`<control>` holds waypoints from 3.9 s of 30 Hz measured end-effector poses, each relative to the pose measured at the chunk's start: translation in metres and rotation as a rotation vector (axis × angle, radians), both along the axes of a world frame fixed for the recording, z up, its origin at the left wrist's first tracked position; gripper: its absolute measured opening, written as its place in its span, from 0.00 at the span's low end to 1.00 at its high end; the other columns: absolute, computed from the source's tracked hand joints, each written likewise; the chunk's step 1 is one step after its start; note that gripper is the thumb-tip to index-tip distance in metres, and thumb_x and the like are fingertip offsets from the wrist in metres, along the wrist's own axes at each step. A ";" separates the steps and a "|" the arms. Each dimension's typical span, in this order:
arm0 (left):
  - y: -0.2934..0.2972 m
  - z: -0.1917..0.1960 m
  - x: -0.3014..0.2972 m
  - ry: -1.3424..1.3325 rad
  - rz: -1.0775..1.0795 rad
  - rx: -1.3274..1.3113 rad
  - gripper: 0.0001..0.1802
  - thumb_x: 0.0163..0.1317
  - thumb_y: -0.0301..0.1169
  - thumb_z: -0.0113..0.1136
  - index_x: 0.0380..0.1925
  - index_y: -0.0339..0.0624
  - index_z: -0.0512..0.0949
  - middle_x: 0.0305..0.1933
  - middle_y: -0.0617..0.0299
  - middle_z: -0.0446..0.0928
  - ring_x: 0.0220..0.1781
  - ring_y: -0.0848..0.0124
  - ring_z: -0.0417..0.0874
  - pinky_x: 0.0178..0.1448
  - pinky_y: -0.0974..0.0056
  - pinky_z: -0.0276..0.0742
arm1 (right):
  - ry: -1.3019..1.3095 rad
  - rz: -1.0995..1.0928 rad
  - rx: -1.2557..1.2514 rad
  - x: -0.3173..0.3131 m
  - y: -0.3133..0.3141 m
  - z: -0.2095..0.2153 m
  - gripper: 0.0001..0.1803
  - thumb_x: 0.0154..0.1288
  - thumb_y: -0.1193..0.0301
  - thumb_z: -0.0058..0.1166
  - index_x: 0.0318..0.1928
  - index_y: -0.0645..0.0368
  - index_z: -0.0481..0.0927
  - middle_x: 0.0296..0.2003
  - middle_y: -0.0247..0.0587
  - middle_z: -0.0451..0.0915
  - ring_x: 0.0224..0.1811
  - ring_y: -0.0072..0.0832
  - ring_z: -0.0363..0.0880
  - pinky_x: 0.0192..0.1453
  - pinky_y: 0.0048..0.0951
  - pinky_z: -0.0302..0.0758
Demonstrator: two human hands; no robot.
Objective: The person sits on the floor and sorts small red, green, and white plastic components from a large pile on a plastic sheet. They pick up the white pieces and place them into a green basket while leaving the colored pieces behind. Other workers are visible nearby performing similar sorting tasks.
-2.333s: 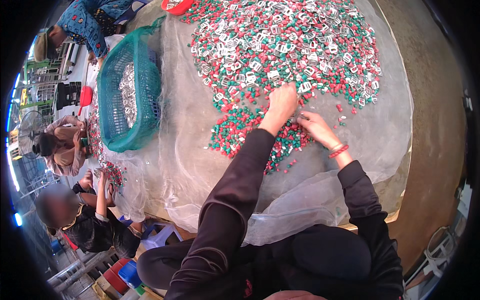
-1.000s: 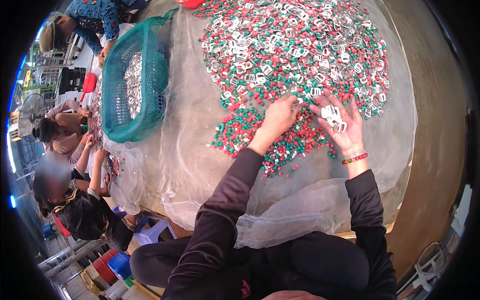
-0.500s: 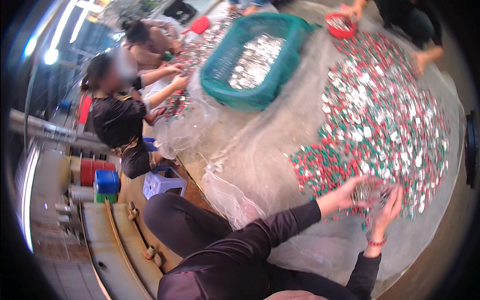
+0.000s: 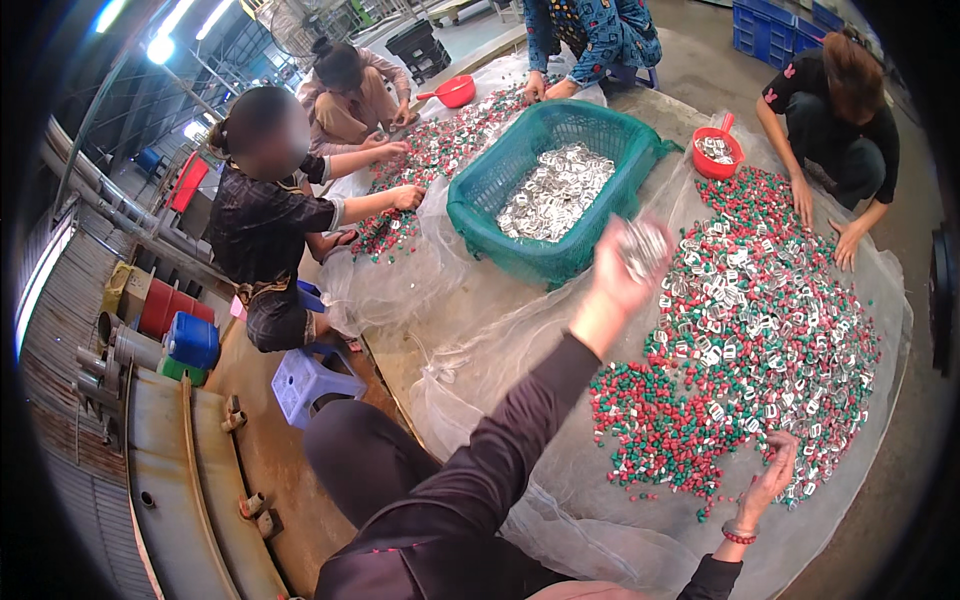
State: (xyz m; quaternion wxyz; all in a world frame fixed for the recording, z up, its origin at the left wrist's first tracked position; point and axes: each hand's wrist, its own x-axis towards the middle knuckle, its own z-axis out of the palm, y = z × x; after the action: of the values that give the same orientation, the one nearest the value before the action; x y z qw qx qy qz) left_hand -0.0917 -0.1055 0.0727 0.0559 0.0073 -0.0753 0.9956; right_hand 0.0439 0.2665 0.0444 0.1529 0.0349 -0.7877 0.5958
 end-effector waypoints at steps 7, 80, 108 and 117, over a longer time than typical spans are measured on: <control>-0.050 0.032 0.009 -0.308 0.219 -0.104 0.50 0.61 0.58 0.54 0.71 0.51 0.39 0.73 0.40 0.43 0.71 0.32 0.47 0.66 0.28 0.57 | -0.223 -0.132 -0.192 -0.008 0.024 -0.018 0.25 0.74 0.63 0.39 0.68 0.54 0.60 0.50 0.41 0.70 0.45 0.25 0.70 0.46 0.28 0.71; -0.361 -0.055 -0.079 -0.502 0.156 -2.983 0.14 0.50 0.23 0.57 0.38 0.38 0.84 0.34 0.48 0.83 0.36 0.61 0.86 0.46 0.62 0.81 | -0.443 0.326 0.797 -0.006 -0.066 -0.092 0.19 0.51 0.84 0.56 0.46 0.58 0.80 0.49 0.46 0.72 0.53 0.43 0.69 0.57 0.41 0.68; -0.396 -0.115 -0.112 -0.097 -0.003 -3.253 0.14 0.57 0.22 0.49 0.44 0.42 0.76 0.38 0.43 0.79 0.44 0.48 0.81 0.47 0.50 0.77 | -0.730 -0.438 -0.907 0.008 0.059 -0.075 0.19 0.72 0.69 0.47 0.54 0.73 0.66 0.34 0.40 0.70 0.31 0.16 0.67 0.29 0.13 0.69; -0.405 -0.116 -0.113 0.154 0.053 -3.343 0.19 0.45 0.19 0.65 0.41 0.41 0.77 0.35 0.46 0.81 0.44 0.49 0.81 0.49 0.53 0.77 | -0.678 -0.409 -0.882 0.014 0.073 -0.079 0.18 0.73 0.72 0.44 0.53 0.77 0.64 0.36 0.41 0.69 0.33 0.19 0.68 0.32 0.16 0.72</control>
State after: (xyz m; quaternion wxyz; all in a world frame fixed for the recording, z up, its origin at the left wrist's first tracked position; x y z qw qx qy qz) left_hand -0.2044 -0.5101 -0.0436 0.0108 0.0094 -0.9995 0.0266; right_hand 0.0577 0.3400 -0.0351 0.0045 -0.3765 -0.4612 0.8034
